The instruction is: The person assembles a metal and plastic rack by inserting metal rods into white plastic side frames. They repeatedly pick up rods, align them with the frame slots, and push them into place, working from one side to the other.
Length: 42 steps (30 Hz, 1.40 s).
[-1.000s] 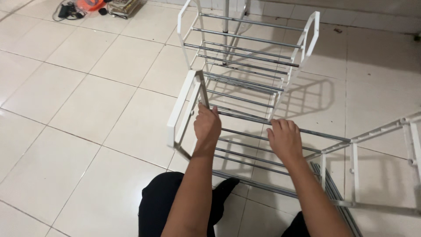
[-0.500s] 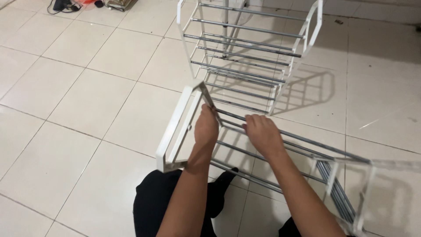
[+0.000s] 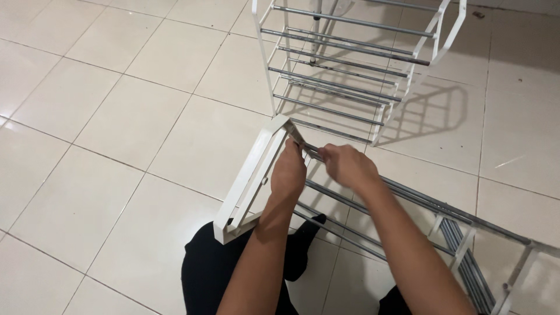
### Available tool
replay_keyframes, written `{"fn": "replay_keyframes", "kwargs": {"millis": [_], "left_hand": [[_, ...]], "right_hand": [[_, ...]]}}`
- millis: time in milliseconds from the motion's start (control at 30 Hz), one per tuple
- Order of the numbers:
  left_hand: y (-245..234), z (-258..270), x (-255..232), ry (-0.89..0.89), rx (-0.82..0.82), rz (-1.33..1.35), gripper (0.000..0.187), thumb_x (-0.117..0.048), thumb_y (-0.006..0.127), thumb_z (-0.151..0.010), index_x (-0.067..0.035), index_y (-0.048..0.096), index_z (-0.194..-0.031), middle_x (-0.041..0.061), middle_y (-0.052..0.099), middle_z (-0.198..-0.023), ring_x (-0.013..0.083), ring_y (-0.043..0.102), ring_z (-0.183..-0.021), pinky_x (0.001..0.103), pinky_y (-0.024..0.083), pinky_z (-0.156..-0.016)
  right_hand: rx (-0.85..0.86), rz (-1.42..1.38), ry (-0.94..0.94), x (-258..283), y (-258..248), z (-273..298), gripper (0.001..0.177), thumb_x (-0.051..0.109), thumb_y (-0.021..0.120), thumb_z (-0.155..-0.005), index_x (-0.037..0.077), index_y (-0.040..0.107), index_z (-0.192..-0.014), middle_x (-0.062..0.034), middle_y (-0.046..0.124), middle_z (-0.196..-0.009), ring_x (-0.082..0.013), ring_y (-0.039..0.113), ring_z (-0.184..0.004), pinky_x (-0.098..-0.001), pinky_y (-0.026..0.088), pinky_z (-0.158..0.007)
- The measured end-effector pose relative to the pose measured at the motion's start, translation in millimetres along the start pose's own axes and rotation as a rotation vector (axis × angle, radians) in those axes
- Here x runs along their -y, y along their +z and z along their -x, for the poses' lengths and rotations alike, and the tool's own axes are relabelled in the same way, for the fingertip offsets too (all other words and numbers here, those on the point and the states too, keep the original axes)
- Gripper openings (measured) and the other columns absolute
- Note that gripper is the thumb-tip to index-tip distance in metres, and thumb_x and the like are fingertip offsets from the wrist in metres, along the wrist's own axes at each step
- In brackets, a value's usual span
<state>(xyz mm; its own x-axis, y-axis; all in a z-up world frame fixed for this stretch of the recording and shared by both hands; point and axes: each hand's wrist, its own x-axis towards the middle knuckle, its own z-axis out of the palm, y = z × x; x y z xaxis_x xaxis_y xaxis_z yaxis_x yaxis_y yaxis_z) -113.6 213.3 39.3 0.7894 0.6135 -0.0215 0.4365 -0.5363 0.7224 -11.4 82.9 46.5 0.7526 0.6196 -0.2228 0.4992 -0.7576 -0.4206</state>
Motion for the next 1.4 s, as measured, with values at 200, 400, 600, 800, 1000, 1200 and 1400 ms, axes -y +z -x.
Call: {"fn": "replay_keyframes", "kwargs": {"millis": [200, 400, 600, 800, 1000, 1200, 1400], "left_hand": [[3, -2, 0, 0.009, -0.050, 0.004, 0.026, -0.023, 0.044, -0.106, -0.004, 0.049, -0.124, 0.024, 0.070, -0.101, 0.0453, 0.066, -0.095, 0.056, 0.050, -0.077], [14, -1, -2, 0.081, -0.121, -0.036, 0.030, -0.021, 0.047, -0.104, -0.006, 0.049, -0.129, 0.023, 0.070, -0.100, 0.0443, 0.067, -0.092, 0.056, 0.052, -0.075], [16, -2, 3, 0.120, -0.156, -0.055, 0.028, -0.019, 0.046, -0.105, -0.006, 0.050, -0.129, 0.023, 0.071, -0.102, 0.0438, 0.067, -0.091, 0.055, 0.052, -0.074], [22, -1, 3, 0.158, -0.131, -0.048, 0.019, -0.013, 0.044, -0.104, -0.006, 0.054, -0.119, 0.022, 0.071, -0.104, 0.0430, 0.068, -0.095, 0.054, 0.053, -0.079], [18, -4, -8, 0.068, -0.075, -0.062, 0.020, -0.016, 0.046, -0.104, -0.006, 0.053, -0.120, 0.021, 0.072, -0.102, 0.0428, 0.068, -0.092, 0.055, 0.052, -0.078], [17, -2, -7, 0.074, -0.049, -0.091, 0.028, -0.008, 0.052, -0.094, -0.006, 0.051, -0.121, 0.020, 0.071, -0.100, 0.0419, 0.069, -0.092, 0.054, 0.053, -0.077], [18, -1, -4, 0.067, -0.017, -0.068, 0.018, -0.012, 0.048, -0.102, -0.005, 0.050, -0.118, 0.022, 0.071, -0.101, 0.0439, 0.068, -0.093, 0.055, 0.052, -0.078]], "right_hand": [[0.191, -0.304, -0.005, 0, -13, -13, 0.048, 0.045, 0.047, -0.107, 0.007, 0.075, -0.098, -0.0174, 0.074, -0.085, -0.0335, 0.071, -0.081, -0.0465, 0.057, -0.080], [-0.561, 0.270, -0.339, 19, 20, 18, 0.031, 0.035, 0.059, -0.100, 0.005, 0.066, -0.101, -0.0124, 0.071, -0.092, -0.0310, 0.070, -0.085, -0.0441, 0.056, -0.068], [-0.385, 0.067, -0.315, -16, 37, -15, 0.020, 0.022, 0.057, -0.096, 0.018, 0.075, -0.102, -0.0041, 0.072, -0.089, -0.0279, 0.068, -0.070, -0.0431, 0.056, -0.061], [0.577, -0.816, 0.156, -58, 11, -68, 0.043, 0.043, 0.058, -0.113, 0.003, 0.072, -0.103, -0.0020, 0.051, -0.067, -0.0213, 0.031, -0.055, -0.0431, 0.027, -0.048], [-0.006, -0.243, -0.083, -15, 3, -25, 0.039, 0.041, 0.055, -0.103, 0.010, 0.077, -0.095, -0.0074, 0.069, -0.082, -0.0275, 0.066, -0.076, -0.0406, 0.051, -0.070], [-0.415, 0.262, -0.242, 19, 23, 8, 0.026, 0.030, 0.057, -0.106, 0.009, 0.072, -0.108, -0.0084, 0.071, -0.099, -0.0285, 0.071, -0.094, -0.0422, 0.057, -0.077], [0.221, -0.329, -0.087, -11, 2, -35, 0.023, 0.035, 0.055, -0.099, 0.018, 0.070, -0.099, -0.0007, 0.064, -0.070, -0.0163, 0.060, -0.068, -0.0340, 0.051, -0.063]]}}
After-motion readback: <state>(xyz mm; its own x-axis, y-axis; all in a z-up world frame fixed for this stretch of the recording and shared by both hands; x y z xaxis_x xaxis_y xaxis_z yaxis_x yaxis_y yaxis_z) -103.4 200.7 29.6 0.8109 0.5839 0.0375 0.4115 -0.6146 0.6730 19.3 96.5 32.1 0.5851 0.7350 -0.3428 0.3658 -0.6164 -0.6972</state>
